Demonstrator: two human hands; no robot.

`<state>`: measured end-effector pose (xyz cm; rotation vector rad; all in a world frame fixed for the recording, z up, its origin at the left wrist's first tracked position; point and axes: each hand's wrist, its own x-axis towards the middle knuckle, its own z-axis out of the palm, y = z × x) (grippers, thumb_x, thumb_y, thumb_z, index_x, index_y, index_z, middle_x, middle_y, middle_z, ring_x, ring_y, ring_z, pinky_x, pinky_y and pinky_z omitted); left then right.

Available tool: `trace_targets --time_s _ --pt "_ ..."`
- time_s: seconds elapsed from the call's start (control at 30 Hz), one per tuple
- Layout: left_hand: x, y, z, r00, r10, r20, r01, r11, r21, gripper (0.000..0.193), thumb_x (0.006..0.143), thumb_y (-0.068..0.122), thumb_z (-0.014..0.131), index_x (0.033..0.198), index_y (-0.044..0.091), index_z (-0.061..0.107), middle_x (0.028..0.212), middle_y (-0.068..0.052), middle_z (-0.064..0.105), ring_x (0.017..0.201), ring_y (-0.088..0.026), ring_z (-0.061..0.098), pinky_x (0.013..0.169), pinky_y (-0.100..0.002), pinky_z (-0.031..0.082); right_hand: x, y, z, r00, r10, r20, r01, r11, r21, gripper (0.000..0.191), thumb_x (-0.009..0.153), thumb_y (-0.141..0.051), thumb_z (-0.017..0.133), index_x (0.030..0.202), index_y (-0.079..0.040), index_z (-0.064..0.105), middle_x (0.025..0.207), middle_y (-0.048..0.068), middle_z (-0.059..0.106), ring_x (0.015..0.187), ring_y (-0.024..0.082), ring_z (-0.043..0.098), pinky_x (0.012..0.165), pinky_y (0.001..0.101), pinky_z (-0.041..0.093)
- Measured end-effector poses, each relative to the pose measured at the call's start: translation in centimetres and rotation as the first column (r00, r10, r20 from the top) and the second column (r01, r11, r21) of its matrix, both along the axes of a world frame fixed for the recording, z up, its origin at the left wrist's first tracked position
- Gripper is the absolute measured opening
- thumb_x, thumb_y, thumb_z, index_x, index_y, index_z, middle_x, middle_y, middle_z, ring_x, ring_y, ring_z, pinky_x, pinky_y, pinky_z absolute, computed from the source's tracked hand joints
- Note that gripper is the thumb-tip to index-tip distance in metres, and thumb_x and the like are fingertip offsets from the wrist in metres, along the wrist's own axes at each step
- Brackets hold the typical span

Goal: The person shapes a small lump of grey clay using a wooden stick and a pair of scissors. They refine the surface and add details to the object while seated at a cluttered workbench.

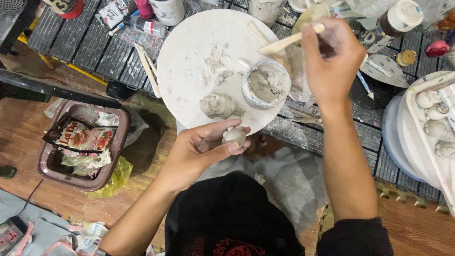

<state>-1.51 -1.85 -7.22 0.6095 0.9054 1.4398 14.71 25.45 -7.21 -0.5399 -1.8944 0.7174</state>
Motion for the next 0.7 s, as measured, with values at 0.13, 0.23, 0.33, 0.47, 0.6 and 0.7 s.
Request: trace_targets --time_s 0.13,0.23,0.33,0.47,0.6,0.7 --pt "0.3 -0.4 -0.5 1.000 0.010 -0.022 -0.010 1.000 0.016 0.047 0.096 -0.005 0.066 0.142 -0.009 0.056 0.132 -0.021 0.069 0.114 -0.027 0.071 0.102 -0.039 0.058 -0.9 0.4 1.0 0.989 -0.011 0.147 -0.005 0.994 0.112 0.009 0.111 0.001 0.075 0.109 0.005 0.069 0.095 0.007 0.075 0.083 0.010 0.069 0.073 0.0217 0.052" --pt "0.3 -0.7 -0.8 1.000 -0.005 -0.018 0.005 1.000 0.000 0.048 0.095 -0.004 0.066 0.142 -0.009 0.056 0.131 -0.022 0.069 0.115 -0.027 0.071 0.102 -0.040 0.059 -0.8 0.8 0.5 0.996 0.073 0.046 -0.067 0.991 -0.114 0.007 0.113 -0.003 0.074 0.111 0.003 0.071 0.097 0.007 0.077 0.084 0.010 0.072 0.075 0.0224 0.055" --pt "0.4 -1.0 -1.0 1.000 -0.024 -0.002 0.024 1.000 -0.020 0.047 0.094 -0.002 0.067 0.140 -0.008 0.056 0.132 -0.023 0.069 0.115 -0.028 0.072 0.102 -0.041 0.060 0.1 1.2 -0.6 0.994 0.107 -0.007 -0.103 0.929 -0.354 0.007 0.106 -0.007 0.073 0.111 -0.002 0.072 0.098 0.004 0.078 0.085 0.009 0.075 0.070 0.0216 0.056" --pt "0.8 -0.6 -1.4 0.999 -0.048 0.004 0.048 0.999 -0.009 0.047 0.095 0.000 0.067 0.141 -0.008 0.056 0.133 -0.024 0.069 0.114 -0.029 0.072 0.100 -0.042 0.060 2.7 0.9 -1.2 0.952 0.094 0.293 -0.021 0.969 -0.246 0.017 0.105 -0.012 0.077 0.121 -0.006 0.076 0.099 0.006 0.075 0.079 0.011 0.064 0.069 0.0229 0.049" --pt "2.0 -0.5 -1.9 0.992 -0.107 0.064 0.107 0.994 0.003 0.047 0.097 0.001 0.066 0.141 -0.010 0.056 0.133 -0.024 0.068 0.114 -0.030 0.073 0.101 -0.042 0.060 5.8 -1.7 0.0 0.951 0.001 0.310 0.004 1.000 -0.014 0.014 0.104 -0.009 0.076 0.117 -0.003 0.076 0.116 0.011 0.076 0.096 0.016 0.069 0.085 0.0286 0.054" --pt "3.1 0.0 -2.4 0.983 -0.153 0.102 0.157 0.987 -0.025 0.049 0.096 0.000 0.066 0.142 -0.009 0.055 0.132 -0.024 0.069 0.111 -0.029 0.072 0.098 -0.042 0.060 6.9 -4.4 0.6 0.895 0.012 0.446 0.017 0.998 -0.062 0.020 0.095 -0.014 0.081 0.112 -0.006 0.077 0.112 0.010 0.077 0.095 0.022 0.070 0.084 0.0341 0.054"
